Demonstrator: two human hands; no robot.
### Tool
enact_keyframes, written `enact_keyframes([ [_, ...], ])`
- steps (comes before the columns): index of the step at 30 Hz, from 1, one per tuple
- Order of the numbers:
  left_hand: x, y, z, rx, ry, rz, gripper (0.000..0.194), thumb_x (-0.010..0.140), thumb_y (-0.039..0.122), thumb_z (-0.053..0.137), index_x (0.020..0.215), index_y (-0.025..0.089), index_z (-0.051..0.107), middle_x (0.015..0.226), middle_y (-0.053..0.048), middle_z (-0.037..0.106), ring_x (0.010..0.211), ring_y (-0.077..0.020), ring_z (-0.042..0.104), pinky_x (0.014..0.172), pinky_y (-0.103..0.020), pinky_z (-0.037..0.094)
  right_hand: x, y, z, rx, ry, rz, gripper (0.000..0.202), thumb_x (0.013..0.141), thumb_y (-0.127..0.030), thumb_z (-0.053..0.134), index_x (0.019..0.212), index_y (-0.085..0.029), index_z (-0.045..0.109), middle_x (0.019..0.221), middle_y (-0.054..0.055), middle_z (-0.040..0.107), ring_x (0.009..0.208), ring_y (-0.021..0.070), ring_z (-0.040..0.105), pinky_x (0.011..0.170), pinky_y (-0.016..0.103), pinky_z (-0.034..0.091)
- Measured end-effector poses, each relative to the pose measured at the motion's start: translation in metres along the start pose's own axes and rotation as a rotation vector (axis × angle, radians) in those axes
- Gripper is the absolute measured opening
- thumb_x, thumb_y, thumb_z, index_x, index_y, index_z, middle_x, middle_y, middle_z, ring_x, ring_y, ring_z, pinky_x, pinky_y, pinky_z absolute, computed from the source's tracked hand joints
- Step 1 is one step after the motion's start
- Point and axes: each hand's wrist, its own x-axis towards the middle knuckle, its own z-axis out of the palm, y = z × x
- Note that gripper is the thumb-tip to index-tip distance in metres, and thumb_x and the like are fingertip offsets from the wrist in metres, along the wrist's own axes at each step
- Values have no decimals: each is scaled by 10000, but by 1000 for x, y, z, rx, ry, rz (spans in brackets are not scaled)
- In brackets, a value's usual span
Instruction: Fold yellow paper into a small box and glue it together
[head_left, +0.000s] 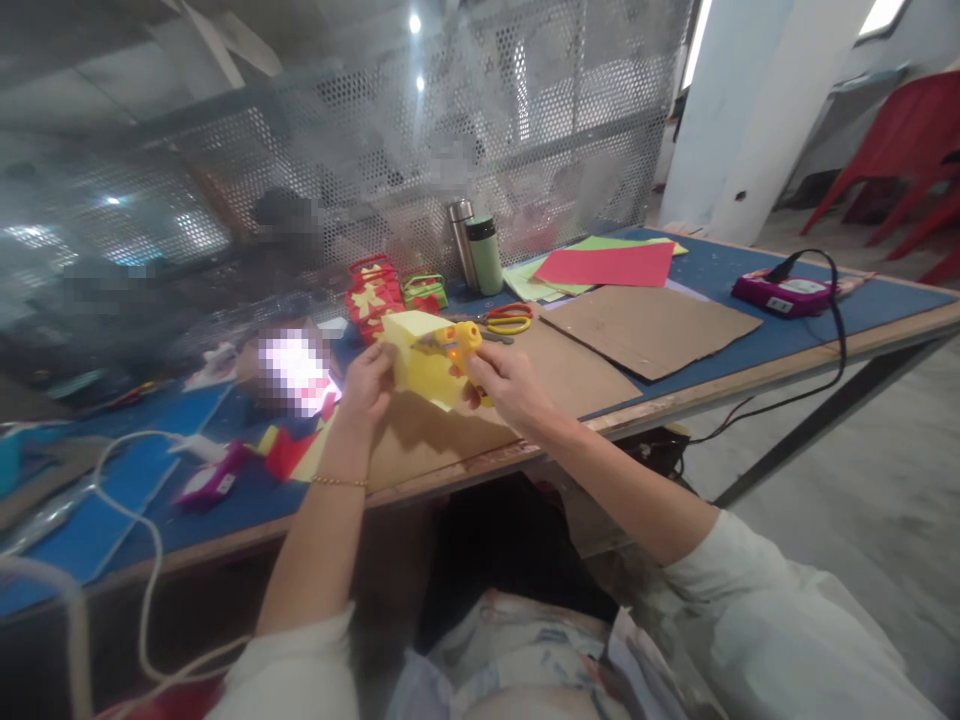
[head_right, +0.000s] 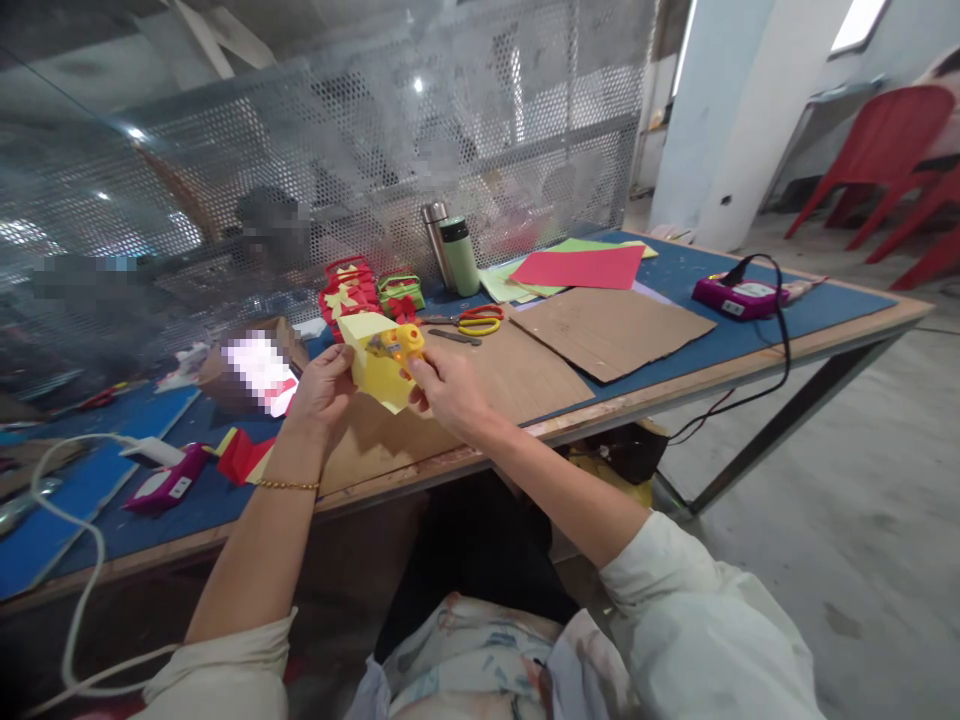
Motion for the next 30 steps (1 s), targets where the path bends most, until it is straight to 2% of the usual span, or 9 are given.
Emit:
enact_keyframes([
  [6, 1, -1, -1, -14, 13, -7, 317, 605, 281, 920, 829, 157, 733, 808, -30, 763, 821, -183, 731, 830, -312, 600, 2, 2, 1, 44, 5, 13, 259, 911, -395, 540, 774, -182, 595, 543, -28, 582, 476, 100, 575, 477, 211, 435],
  [12, -2, -1, 3, -12, 4, -3, 310, 620, 290, 905, 849, 163, 740, 807, -38, 769, 835, -207, 744, 834, -333, 608, 4, 5, 2, 109, -6, 22, 269, 898, -424, 567, 776, -185, 591, 596, -23, 587, 498, 103, 581, 489, 230, 464],
  [17, -6, 2, 8, -3, 1, 6, 283, 600, 281, 909, 766, 168, 710, 790, -35, 764, 824, -215, 744, 835, -353, 613, 2, 3, 0, 98, 26, -9, 322, 895, -479, 569, 777, -180, 589, 629, -16, 605, 496, 92, 574, 496, 230, 448],
  [21, -9, 4, 11, -9, -3, -1, 310, 578, 288, 922, 767, 164, 709, 786, -38, 762, 833, -220, 741, 840, -351, 609, 2, 2, 0, 90, -11, 29, 321, 891, -478, 567, 785, -177, 599, 584, -24, 586, 499, 99, 576, 501, 229, 447],
  [25, -10, 5, 12, 17, -2, -9, 320, 566, 298, 927, 754, 161, 706, 765, -41, 757, 805, -212, 733, 798, -335, 605, 3, -1, 1, 110, -37, 58, 301, 882, -459, 578, 772, -180, 594, 608, -22, 591, 519, 100, 587, 502, 225, 451],
  [30, -9, 5, 13, 70, 22, -11, 311, 550, 292, 932, 727, 157, 716, 707, -16, 732, 637, -139, 668, 667, -262, 565, 4, -1, 0, 129, -32, 89, 297, 877, -451, 583, 765, -176, 599, 596, -20, 590, 503, 97, 573, 506, 232, 462],
])
